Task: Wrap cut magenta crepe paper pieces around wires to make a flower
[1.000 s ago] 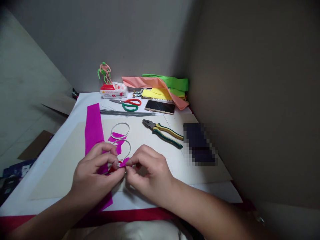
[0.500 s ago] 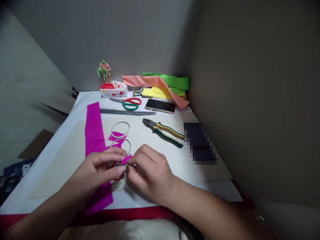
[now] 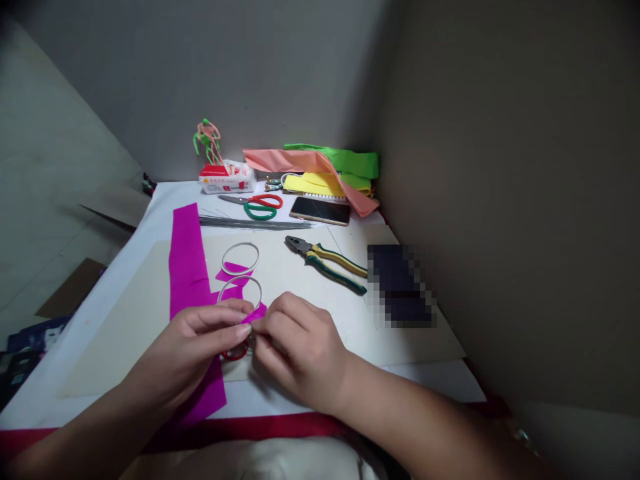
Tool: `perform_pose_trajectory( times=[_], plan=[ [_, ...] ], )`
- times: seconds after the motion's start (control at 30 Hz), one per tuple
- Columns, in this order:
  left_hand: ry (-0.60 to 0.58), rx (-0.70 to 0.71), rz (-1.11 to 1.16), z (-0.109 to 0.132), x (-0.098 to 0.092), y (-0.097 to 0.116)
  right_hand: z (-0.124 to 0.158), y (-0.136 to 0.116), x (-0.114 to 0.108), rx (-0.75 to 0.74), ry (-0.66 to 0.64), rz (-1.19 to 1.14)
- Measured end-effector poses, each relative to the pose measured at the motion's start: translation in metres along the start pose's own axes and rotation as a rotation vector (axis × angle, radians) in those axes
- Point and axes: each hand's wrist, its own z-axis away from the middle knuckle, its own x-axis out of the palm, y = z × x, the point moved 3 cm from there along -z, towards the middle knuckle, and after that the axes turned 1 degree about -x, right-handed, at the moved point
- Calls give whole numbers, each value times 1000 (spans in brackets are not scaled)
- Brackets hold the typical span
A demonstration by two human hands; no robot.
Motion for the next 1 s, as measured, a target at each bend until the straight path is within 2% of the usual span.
perform_pose_trajectory(
  times=[0.1, 0.2, 0.3, 0.4, 0.5, 0.73, 0.87, 1.0],
  plan=[
    [-4, 7, 37, 0, 2, 1, -1, 3, 1, 83, 40, -104],
    [14, 38, 64, -1, 2, 1, -4, 12, 2, 329, 38, -249],
    [30, 94, 31, -2, 1, 3, -4, 22, 7, 659, -98, -497],
    [19, 139, -21, -1, 2, 5, -3, 24, 13, 834, -229, -784],
    [8, 142, -54, 1, 3, 9, -3, 23, 15, 870, -201, -928],
    [23, 196, -117, 3, 10, 19, -2, 23, 17, 896, -139, -985],
    [35, 225, -109, 3, 9, 18, -4, 22, 16, 856, -111, -989],
    [72, 186, -74, 2, 5, 13, -5, 21, 12, 783, -43, -928]
  ],
)
